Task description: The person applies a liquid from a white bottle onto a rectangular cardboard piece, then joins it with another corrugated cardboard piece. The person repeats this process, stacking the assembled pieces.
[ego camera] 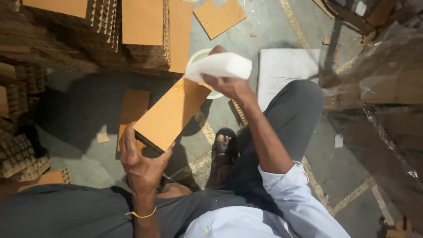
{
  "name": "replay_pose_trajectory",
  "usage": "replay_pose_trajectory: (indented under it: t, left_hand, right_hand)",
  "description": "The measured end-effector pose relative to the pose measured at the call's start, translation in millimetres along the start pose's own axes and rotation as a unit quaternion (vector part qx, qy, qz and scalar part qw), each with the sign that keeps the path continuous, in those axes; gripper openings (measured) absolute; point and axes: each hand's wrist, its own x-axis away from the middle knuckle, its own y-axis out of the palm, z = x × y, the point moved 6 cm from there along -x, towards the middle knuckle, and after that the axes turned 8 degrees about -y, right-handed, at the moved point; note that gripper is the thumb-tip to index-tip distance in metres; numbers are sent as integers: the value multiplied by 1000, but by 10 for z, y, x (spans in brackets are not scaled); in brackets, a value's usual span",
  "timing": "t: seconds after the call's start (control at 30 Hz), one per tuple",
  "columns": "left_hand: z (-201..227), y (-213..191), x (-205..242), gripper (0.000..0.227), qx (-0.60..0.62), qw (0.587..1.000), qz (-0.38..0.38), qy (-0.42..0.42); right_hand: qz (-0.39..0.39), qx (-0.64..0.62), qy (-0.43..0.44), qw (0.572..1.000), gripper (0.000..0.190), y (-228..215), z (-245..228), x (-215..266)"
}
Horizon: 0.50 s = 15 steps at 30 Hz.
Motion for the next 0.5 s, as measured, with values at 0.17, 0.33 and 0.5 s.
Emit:
replay_pose_trajectory:
  t: [0.17,0.33,0.5]
  left_hand:
    - [-43,12,-32,91,16,1000,6,-19]
    - [-36,4,-21,89,20,1000,-7,-3]
    - [-16,-16,-29,86,21,1000,7,-7]
  right_hand:
    - [-105,43,4,994,34,-156,-19,47]
    - [-34,41,40,998,31,-80,257,-7]
    - [-9,43,-107,993,45,60,46,-138]
